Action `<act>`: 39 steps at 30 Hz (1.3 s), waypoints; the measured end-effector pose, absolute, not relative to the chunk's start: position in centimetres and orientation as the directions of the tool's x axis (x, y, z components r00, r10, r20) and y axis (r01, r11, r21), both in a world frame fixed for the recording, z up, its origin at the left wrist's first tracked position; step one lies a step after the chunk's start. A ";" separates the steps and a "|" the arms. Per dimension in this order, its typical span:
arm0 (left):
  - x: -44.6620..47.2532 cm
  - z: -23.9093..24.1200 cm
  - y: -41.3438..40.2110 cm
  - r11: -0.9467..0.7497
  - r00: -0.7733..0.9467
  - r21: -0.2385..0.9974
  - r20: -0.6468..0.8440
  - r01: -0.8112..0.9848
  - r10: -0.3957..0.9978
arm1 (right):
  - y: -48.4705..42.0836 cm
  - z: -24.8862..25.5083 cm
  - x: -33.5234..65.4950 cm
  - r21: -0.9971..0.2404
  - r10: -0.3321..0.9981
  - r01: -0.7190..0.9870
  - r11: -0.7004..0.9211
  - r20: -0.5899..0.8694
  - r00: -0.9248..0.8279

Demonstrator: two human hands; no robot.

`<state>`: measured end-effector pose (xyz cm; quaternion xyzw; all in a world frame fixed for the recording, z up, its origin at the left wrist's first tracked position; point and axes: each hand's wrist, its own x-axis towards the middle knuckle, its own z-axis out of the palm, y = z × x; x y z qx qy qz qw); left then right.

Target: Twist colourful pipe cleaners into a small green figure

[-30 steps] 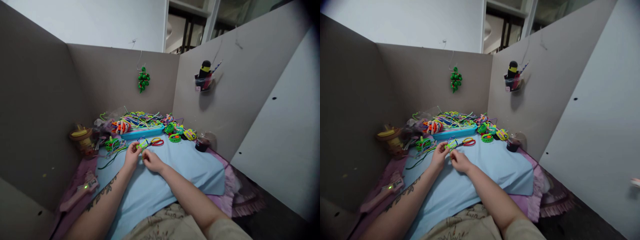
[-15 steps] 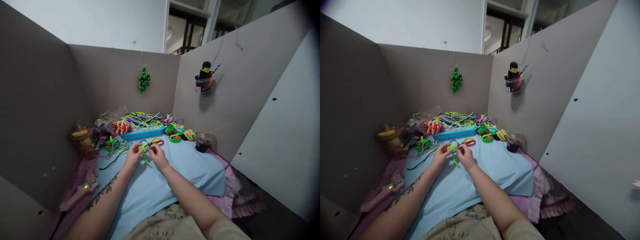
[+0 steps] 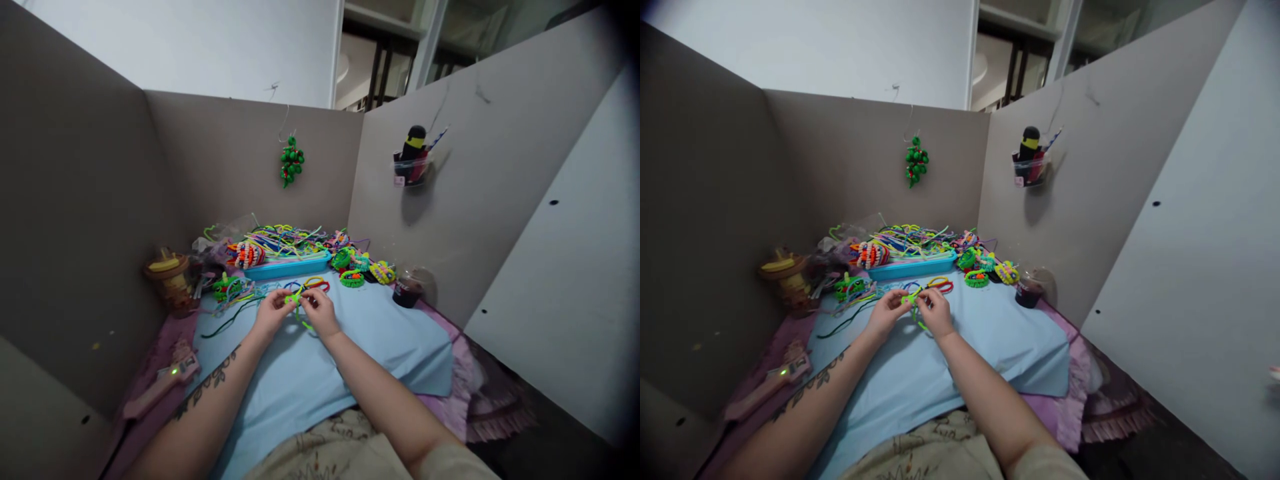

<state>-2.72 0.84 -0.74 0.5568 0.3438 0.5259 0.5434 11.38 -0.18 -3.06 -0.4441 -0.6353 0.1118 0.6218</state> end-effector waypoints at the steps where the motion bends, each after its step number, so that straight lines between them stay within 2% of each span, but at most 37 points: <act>1: -2.7 -0.8 0.9 -0.179 0.214 0.966 0.218 -0.187 0.952 | -0.2 -3.1 11.4 -0.689 0.703 0.419 0.591 0.695 0.152; 13: -2.3 -1.5 0.7 -0.203 0.153 0.958 0.235 -0.202 0.960 | -0.2 -3.4 11.4 -0.738 0.770 0.364 0.569 0.633 0.079; 23: -1.7 -2.2 0.2 -0.245 0.067 0.964 0.252 -0.103 0.965 | 0.4 -4.1 11.5 -0.815 0.846 0.345 0.465 0.524 0.097; 34: -1.7 -1.8 -0.5 -0.169 0.067 0.977 0.179 -0.126 0.982 | -0.4 -3.6 11.4 -0.836 0.861 0.319 0.446 0.499 0.103; 39: -1.9 -1.8 -0.4 -0.170 0.059 0.980 0.177 -0.100 0.983 | -0.4 -3.3 11.2 -0.808 0.847 0.368 0.461 0.524 0.091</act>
